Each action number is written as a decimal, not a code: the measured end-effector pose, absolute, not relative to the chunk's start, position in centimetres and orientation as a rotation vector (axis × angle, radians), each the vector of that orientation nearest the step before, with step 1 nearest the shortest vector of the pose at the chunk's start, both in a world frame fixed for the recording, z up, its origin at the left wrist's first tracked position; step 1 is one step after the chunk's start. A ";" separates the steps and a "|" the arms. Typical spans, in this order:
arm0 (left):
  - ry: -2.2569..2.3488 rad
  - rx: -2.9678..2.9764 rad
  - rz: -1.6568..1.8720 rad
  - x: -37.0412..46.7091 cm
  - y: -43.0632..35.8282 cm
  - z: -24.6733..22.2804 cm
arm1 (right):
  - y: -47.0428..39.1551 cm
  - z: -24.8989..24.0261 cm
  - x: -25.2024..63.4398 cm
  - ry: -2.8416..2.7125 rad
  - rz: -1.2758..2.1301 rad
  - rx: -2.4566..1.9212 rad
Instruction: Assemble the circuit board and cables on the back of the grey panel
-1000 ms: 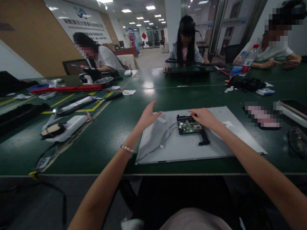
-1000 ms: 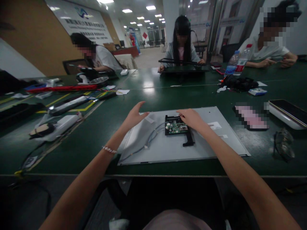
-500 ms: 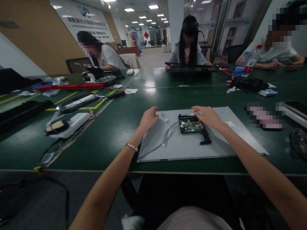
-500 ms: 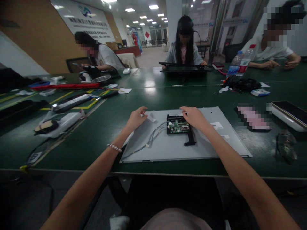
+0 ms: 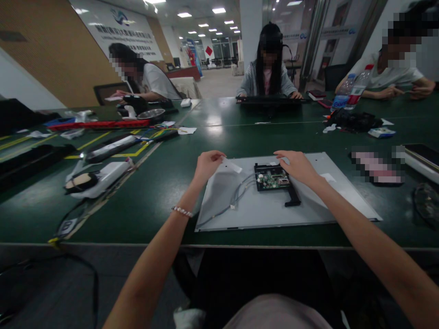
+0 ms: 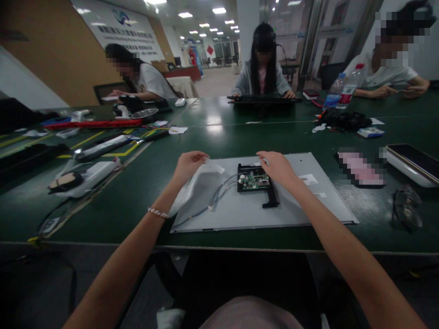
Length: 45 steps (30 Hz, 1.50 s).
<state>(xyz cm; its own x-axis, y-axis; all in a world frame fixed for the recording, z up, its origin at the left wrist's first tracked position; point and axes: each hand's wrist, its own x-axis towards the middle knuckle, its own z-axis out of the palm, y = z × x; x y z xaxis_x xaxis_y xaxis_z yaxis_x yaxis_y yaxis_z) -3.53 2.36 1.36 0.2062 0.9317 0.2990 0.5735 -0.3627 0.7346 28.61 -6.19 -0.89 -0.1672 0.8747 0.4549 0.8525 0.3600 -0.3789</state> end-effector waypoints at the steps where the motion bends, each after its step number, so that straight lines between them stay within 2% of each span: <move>1: 1.345 1.959 1.023 -3.5 2.1 1.7 | -6.3 -0.8 28.5 -2.018 0.044 -1.482; 8: 1.107 1.966 0.760 -2.1 -0.7 2.6 | -7.4 -0.4 26.5 -2.060 0.113 -1.280; 20: 1.172 2.204 0.590 -2.0 -2.3 0.0 | -10.3 -0.3 21.2 -2.501 0.131 -0.742; 30: 1.275 2.335 0.550 -1.8 -2.9 -0.1 | -10.1 -1.2 20.2 -2.553 0.049 -0.756; 36: 1.277 2.562 0.659 -1.3 -4.5 0.4 | -10.2 -1.3 20.2 -2.563 0.102 -0.778; 41: 1.189 2.713 0.409 -0.7 -5.2 0.8 | -10.4 -1.0 20.2 -2.568 0.138 -0.785; 45: 1.240 2.668 0.387 -0.7 -5.5 0.9 | -10.6 -0.8 20.2 -2.574 0.146 -0.791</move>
